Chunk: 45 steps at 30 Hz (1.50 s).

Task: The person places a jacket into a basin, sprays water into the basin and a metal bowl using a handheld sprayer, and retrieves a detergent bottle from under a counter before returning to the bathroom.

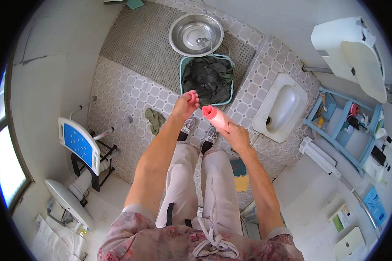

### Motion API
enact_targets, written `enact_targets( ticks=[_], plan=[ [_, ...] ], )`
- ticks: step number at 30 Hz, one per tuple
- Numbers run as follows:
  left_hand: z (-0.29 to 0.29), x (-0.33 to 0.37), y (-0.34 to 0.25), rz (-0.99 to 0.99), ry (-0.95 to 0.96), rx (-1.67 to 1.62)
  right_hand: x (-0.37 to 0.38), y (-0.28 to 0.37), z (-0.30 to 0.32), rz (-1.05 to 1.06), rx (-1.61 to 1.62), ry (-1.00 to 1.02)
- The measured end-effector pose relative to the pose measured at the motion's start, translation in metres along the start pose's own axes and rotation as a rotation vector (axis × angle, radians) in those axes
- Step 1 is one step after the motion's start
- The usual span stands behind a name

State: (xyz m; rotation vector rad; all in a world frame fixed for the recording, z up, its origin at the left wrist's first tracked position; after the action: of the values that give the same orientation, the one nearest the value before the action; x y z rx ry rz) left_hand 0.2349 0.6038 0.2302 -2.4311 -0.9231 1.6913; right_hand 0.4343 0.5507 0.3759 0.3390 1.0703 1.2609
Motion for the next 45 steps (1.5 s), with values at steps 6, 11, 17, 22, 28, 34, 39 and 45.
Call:
enact_targets(
  ticks=[6,11,17,22,28,34,39,45],
  plan=[
    [0.002,0.093,0.018,0.053,0.073,-0.090,0.044,-0.027,-0.038,-0.090,-0.092,-0.033],
    [0.009,0.137,0.035,0.119,0.138,-0.136,0.064,-0.045,-0.059,-0.236,-0.111,0.010],
    [0.023,0.161,0.040,0.150,0.216,-0.228,0.079,-0.057,-0.081,-0.319,-0.082,-0.029],
    [0.038,0.177,0.034,0.139,0.159,-0.272,0.083,-0.082,-0.092,-0.221,0.092,-0.150],
    [0.086,0.203,0.001,0.031,-0.023,-0.015,0.085,-0.096,-0.107,-0.162,0.257,-0.184],
    [0.118,0.246,-0.028,-0.049,-0.212,0.448,0.077,-0.119,-0.118,-0.185,0.310,-0.222],
    [0.099,0.303,-0.028,-0.144,-0.220,1.040,0.063,-0.149,-0.135,-0.183,0.360,-0.247],
    [0.056,0.334,-0.002,-0.719,-0.400,2.350,0.049,-0.187,-0.152,-0.216,0.355,-0.235]
  ],
)
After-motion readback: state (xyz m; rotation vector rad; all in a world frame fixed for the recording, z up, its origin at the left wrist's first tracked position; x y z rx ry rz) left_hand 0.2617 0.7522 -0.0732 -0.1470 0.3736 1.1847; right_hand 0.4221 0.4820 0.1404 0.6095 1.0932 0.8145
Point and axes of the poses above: each hand's wrist, its own x-axis towards the middle knuckle, its own z-axis out of the back of the hand, y = z × x, the point moved 10 cm from there along x, towards the middle knuckle, and after that the axes turned 13 degrees about x, right-handed, at the moved point
